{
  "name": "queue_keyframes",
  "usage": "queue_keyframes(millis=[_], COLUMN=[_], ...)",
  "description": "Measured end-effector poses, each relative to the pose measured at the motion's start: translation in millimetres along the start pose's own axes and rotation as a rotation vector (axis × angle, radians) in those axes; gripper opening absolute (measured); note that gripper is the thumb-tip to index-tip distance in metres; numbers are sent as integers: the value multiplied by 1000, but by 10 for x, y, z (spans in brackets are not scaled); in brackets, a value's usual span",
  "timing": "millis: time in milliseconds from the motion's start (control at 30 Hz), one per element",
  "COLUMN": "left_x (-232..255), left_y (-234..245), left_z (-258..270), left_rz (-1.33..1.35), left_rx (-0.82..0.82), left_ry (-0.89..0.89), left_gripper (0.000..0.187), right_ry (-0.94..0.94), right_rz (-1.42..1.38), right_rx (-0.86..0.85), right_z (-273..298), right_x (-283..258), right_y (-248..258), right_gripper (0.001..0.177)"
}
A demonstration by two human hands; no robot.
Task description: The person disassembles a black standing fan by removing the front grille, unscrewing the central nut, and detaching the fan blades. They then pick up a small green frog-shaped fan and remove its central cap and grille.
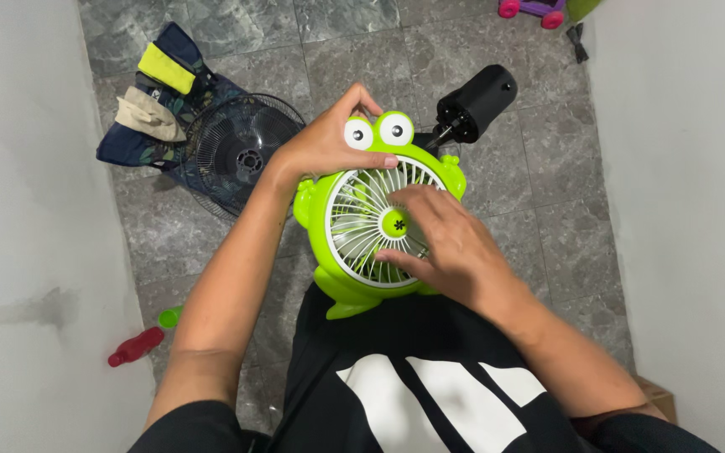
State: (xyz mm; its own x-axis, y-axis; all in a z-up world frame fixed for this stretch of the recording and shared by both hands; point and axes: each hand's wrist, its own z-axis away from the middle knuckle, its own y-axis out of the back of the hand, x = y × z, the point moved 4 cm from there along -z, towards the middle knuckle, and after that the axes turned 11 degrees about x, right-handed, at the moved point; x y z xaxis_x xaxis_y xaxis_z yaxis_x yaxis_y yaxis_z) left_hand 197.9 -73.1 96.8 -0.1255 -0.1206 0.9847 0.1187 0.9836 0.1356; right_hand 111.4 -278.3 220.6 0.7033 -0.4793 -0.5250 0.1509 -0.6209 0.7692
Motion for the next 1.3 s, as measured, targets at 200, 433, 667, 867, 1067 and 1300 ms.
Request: queue_keyframes(millis=[200,433,667,867,1067,1300], left_x=[-40,-22,-6,12,-31,22], left_y=[29,51,61,44,62,97], left_z=[68,11,-50,-106,-110,-93], left_rz=[39,44,40,22,48,49], left_rx=[-11,-2,-8,-25,-28,-18], left_ry=[126,72,52,45,41,12], left_gripper=[66,66,67,67,67,68], right_ry=[-136,33,-104,41,-564,-913], right_rz=[-73,-87,-83,-183,-888,-1385], right_rx=[-125,51,-41,-27,143,89], right_z=[-33,-85,-98,-75,106,267], right_x=[36,-98,7,58,505,833], right_y=[-105,35,-84,-7,-32,-94], right_gripper=[33,51,32,36,35,41])
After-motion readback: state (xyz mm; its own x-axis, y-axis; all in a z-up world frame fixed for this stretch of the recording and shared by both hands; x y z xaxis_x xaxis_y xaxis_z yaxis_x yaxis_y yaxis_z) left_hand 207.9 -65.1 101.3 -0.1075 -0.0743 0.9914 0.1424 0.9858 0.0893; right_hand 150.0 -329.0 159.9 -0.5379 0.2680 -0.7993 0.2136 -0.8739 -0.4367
